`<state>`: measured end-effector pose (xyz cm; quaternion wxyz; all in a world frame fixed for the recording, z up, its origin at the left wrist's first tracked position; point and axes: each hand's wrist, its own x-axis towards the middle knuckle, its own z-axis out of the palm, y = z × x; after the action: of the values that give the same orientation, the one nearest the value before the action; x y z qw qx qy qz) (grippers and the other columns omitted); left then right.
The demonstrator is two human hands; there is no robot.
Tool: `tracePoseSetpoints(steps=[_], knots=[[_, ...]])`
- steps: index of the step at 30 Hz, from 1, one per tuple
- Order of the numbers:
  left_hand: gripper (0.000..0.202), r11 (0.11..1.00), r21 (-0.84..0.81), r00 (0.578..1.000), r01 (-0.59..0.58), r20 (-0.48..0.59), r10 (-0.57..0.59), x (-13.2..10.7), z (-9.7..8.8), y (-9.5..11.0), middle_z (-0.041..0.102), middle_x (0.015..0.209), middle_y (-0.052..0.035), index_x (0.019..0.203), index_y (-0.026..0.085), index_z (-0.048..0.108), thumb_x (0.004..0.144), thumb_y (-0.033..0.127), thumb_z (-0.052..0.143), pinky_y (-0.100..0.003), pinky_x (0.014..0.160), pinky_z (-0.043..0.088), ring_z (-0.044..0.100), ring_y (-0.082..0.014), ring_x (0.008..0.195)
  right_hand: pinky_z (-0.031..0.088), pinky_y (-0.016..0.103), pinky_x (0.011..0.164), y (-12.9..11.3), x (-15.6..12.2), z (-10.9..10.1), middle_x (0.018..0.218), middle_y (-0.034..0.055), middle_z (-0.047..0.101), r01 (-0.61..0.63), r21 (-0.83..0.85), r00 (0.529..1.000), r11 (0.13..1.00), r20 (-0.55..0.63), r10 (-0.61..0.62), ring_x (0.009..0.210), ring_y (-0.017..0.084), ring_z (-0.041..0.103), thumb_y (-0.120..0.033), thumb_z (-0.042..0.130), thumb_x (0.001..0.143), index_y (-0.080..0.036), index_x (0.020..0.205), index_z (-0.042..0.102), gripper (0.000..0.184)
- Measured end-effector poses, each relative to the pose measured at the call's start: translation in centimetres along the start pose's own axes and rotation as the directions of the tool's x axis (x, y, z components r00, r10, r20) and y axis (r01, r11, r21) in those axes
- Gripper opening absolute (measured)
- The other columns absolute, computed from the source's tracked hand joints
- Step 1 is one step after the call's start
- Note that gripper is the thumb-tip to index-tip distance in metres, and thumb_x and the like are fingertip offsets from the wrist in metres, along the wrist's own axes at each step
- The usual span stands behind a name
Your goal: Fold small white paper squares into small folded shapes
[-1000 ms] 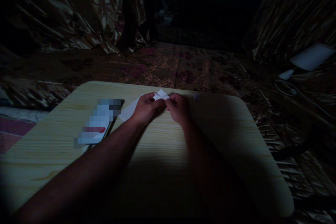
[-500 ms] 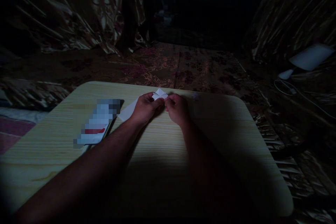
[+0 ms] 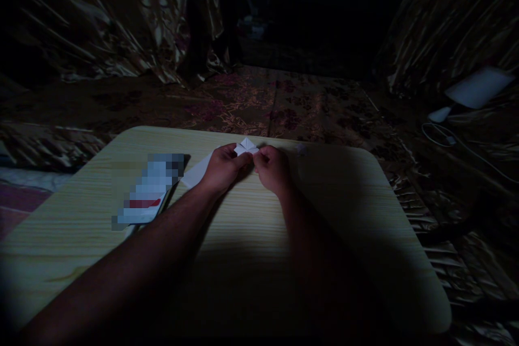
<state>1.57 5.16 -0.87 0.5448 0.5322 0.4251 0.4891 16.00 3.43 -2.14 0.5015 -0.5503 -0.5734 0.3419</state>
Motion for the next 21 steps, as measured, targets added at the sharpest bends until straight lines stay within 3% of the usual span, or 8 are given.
tracePoseSetpoints(steps=[21], knots=[[0.018,1.000,-0.020,1.000,-0.001,-0.013,0.000,-0.22,0.08,0.25,0.059,0.056,0.0022,0.072,0.016,0.062,0.068,0.028,0.075,-0.025,0.046,0.031,0.046,-0.0097,0.048,0.043,0.025,0.054,-0.26,-0.18,-0.06,0.057,-0.0031,0.063,0.035,0.012,0.999,0.999,-0.010,-0.035,0.053,0.014,0.060,-0.034,0.060,0.085,-0.022,0.074,0.061,0.016]])
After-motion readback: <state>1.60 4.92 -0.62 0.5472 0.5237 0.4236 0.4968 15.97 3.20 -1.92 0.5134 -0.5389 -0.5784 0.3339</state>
